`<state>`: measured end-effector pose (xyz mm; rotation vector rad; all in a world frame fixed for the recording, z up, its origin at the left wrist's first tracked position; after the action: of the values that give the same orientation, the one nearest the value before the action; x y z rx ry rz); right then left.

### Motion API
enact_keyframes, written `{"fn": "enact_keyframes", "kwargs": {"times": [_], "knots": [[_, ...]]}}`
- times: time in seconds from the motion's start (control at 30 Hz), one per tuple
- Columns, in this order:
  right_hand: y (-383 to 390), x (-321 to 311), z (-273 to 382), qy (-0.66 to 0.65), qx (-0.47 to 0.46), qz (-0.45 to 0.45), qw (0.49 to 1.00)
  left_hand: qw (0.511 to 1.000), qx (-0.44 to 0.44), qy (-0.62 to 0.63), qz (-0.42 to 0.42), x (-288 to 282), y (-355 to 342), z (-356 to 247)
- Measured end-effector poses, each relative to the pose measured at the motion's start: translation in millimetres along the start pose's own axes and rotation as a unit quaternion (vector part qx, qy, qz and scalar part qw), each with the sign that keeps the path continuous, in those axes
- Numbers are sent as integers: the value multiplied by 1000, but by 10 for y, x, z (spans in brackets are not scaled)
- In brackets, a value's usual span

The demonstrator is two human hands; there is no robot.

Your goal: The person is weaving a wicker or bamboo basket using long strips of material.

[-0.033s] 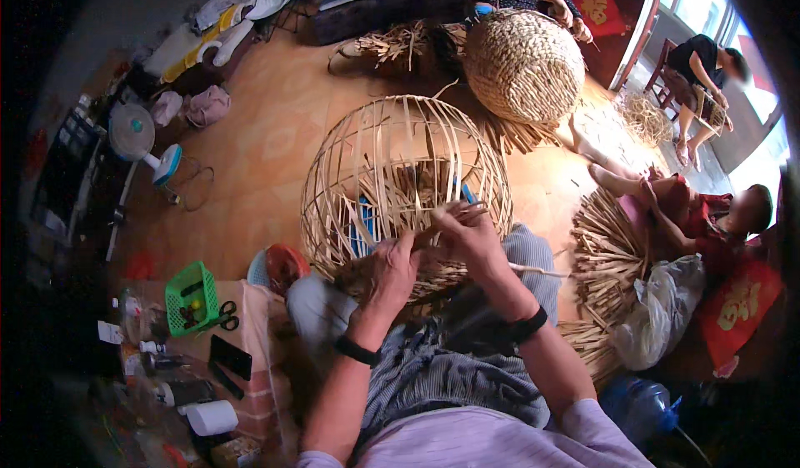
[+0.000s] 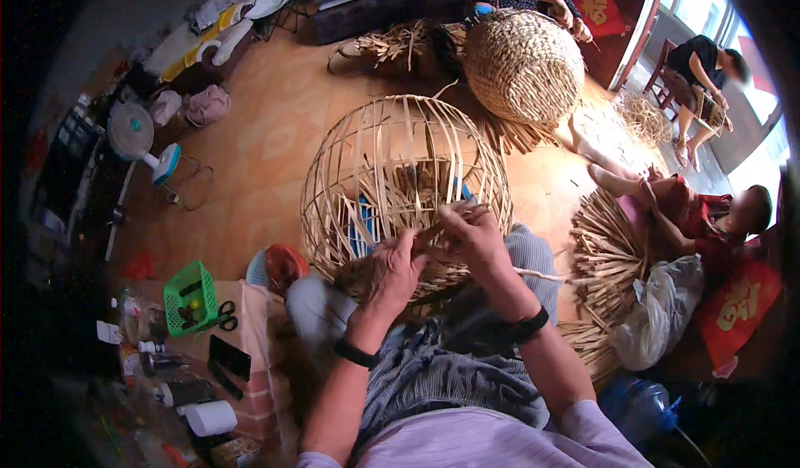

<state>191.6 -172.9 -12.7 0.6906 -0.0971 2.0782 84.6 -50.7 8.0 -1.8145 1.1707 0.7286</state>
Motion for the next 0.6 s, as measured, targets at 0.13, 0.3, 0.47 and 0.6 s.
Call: {"fn": "enact_keyframes", "kwargs": {"times": [0.13, 0.3, 0.47, 0.6], "knots": [[2, -47, 6, -27, 4, 9, 1000, 997, 41, -52, 29, -102, 84, -289], [10, 206, 146, 54, 32, 62, 996, 930, 172, -319, 54, -33, 256, -313], [-2, 276, 261, 338, -176, 121, 916, 892, 131, -397, 172, 34, 122, -395], [164, 433, 281, 621, -270, 55, 734, 900, 113, -398, 136, 119, 137, -305]]}}
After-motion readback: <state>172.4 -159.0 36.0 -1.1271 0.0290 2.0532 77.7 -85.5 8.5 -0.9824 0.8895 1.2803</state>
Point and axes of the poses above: each hand's wrist, its own y-axis away from the middle knuckle, its own x-axis out of the palm, z = x × y, the point moved 7 cm from there along -y, towards the middle knuckle, and after that the axes turned 7 degrees about -y, right-handed, at the moved point
